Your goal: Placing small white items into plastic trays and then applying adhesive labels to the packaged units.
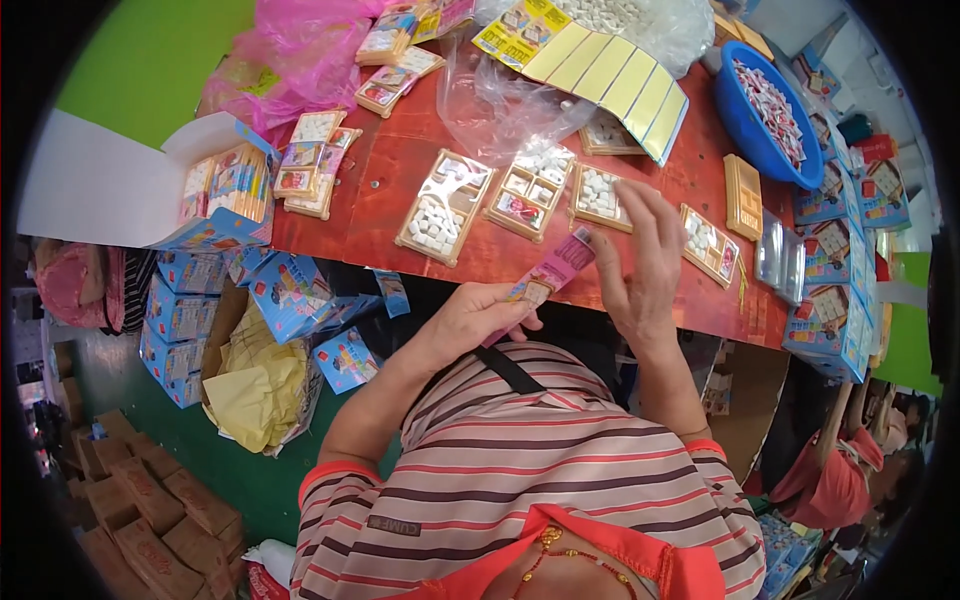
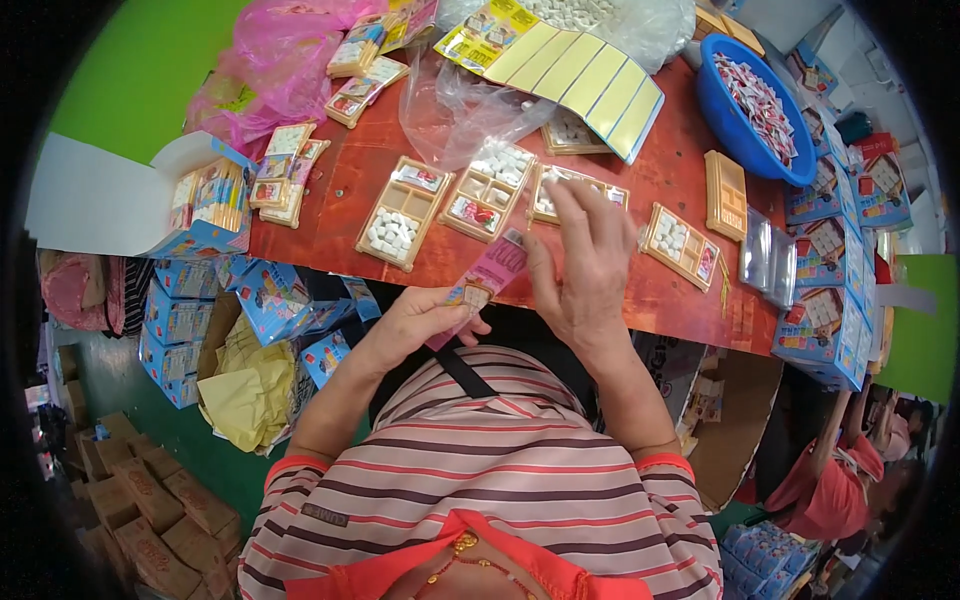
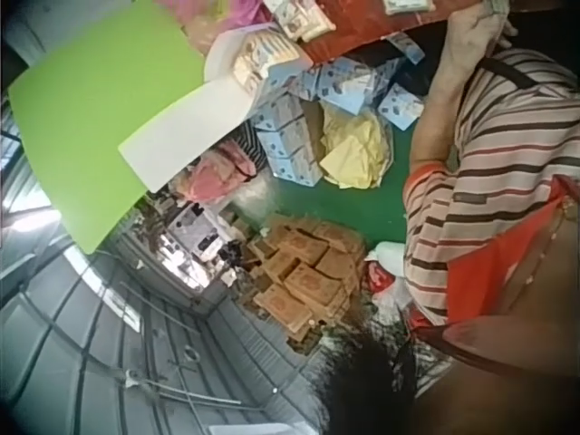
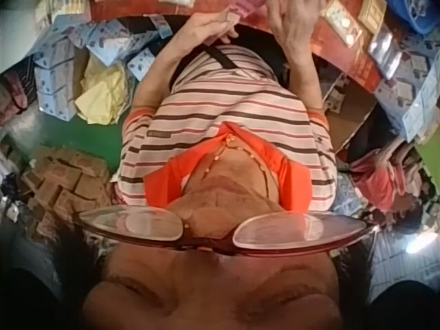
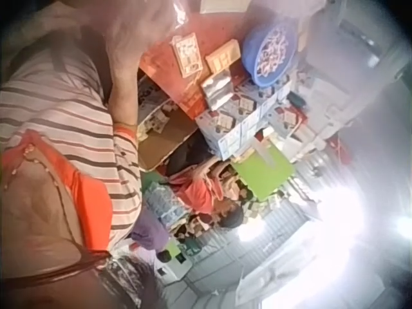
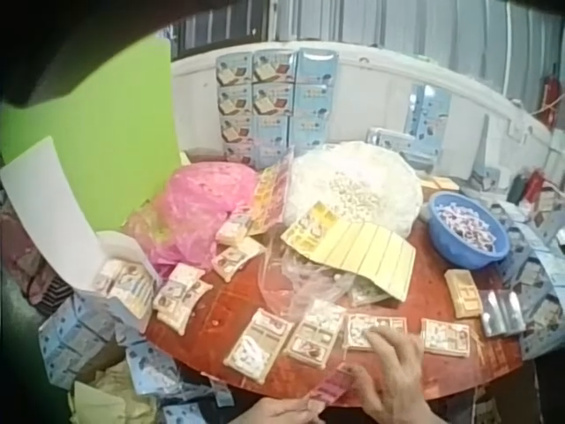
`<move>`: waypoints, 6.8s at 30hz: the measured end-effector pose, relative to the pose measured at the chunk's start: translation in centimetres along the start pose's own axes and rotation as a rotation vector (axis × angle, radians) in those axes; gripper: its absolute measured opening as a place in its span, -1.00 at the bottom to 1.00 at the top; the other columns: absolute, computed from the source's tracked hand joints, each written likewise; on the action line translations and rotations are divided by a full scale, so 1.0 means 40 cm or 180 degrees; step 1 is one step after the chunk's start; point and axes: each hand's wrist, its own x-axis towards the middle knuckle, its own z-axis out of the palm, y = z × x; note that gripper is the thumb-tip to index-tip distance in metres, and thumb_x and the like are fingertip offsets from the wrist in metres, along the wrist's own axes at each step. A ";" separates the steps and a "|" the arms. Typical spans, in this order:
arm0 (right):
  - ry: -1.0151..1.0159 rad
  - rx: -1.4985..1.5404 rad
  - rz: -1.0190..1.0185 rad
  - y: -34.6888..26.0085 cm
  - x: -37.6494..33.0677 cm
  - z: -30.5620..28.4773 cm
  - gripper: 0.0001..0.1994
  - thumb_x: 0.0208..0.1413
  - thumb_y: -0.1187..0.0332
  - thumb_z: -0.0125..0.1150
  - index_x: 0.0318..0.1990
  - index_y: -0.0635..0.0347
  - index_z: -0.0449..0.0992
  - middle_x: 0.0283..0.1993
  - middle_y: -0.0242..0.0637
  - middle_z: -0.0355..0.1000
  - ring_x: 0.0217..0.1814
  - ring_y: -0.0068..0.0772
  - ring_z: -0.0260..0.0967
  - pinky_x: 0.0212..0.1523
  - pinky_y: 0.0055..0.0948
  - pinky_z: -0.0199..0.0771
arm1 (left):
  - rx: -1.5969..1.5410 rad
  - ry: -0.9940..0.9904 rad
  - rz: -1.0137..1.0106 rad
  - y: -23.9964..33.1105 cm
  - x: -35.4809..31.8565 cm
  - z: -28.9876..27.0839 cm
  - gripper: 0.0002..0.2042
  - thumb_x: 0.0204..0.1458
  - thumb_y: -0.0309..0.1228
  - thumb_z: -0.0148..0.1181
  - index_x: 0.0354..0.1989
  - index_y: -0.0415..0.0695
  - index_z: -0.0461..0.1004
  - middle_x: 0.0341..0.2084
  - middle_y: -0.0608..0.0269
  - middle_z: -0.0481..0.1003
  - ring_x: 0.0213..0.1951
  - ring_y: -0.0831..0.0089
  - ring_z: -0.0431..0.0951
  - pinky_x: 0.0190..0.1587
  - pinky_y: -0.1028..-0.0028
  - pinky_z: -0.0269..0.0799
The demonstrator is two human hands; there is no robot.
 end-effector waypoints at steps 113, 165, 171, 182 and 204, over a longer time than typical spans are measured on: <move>-0.1860 -0.0339 -0.0458 -0.056 0.085 0.356 -0.84 0.11 0.39 0.09 -0.34 0.35 0.46 -0.32 0.03 0.45 -0.26 0.06 0.49 -0.26 -0.09 0.48 | 0.4719 0.2291 0.1901 -0.069 0.005 -0.114 -0.73 -0.06 -0.32 0.20 -0.27 -0.27 0.42 0.27 -0.17 0.26 0.35 -0.10 0.17 0.32 -0.25 -0.14; -0.3380 0.2293 0.1623 0.040 0.082 0.265 -0.72 0.14 0.45 0.14 -0.01 0.38 0.47 -0.24 -0.36 0.48 -0.21 -0.63 0.37 -0.18 -0.53 0.38 | 0.4481 0.2319 0.2389 -0.190 -0.037 -0.020 -0.62 -0.07 -0.32 0.29 -0.10 -0.26 0.44 0.27 -0.11 0.28 0.37 -0.02 0.17 0.36 -0.12 -0.09; -0.2763 0.3246 0.1800 0.049 0.034 0.249 -0.71 0.15 0.51 0.15 0.03 0.36 0.47 -0.11 -0.33 0.50 -0.09 -0.60 0.42 -0.02 -0.54 0.39 | 0.2771 0.2581 0.2271 -0.141 -0.032 0.002 -0.54 0.05 -0.55 0.13 0.17 -0.32 0.30 0.21 -0.12 0.33 0.27 -0.04 0.31 0.30 0.06 0.15; -0.2820 0.3395 0.1556 0.020 0.020 0.196 -0.72 0.16 0.53 0.15 0.03 0.37 0.43 -0.13 -0.31 0.49 -0.05 -0.55 0.42 0.00 -0.51 0.42 | -0.0359 0.1810 0.1214 -0.089 -0.034 0.032 -0.64 0.20 -0.61 0.01 0.18 -0.36 0.30 -0.08 0.08 0.53 -0.06 0.46 0.55 0.04 0.48 0.44; -0.1934 0.2954 0.1492 0.076 -0.147 0.051 -0.92 0.19 0.45 0.18 -0.34 0.23 0.47 -0.36 -0.39 0.41 -0.28 -0.53 0.36 -0.15 -0.51 0.30 | -0.1647 0.0987 0.1141 -0.151 -0.047 0.017 -0.63 -0.01 -0.65 0.19 0.04 -0.29 0.45 -0.04 0.03 0.55 0.00 0.29 0.56 0.18 0.25 0.39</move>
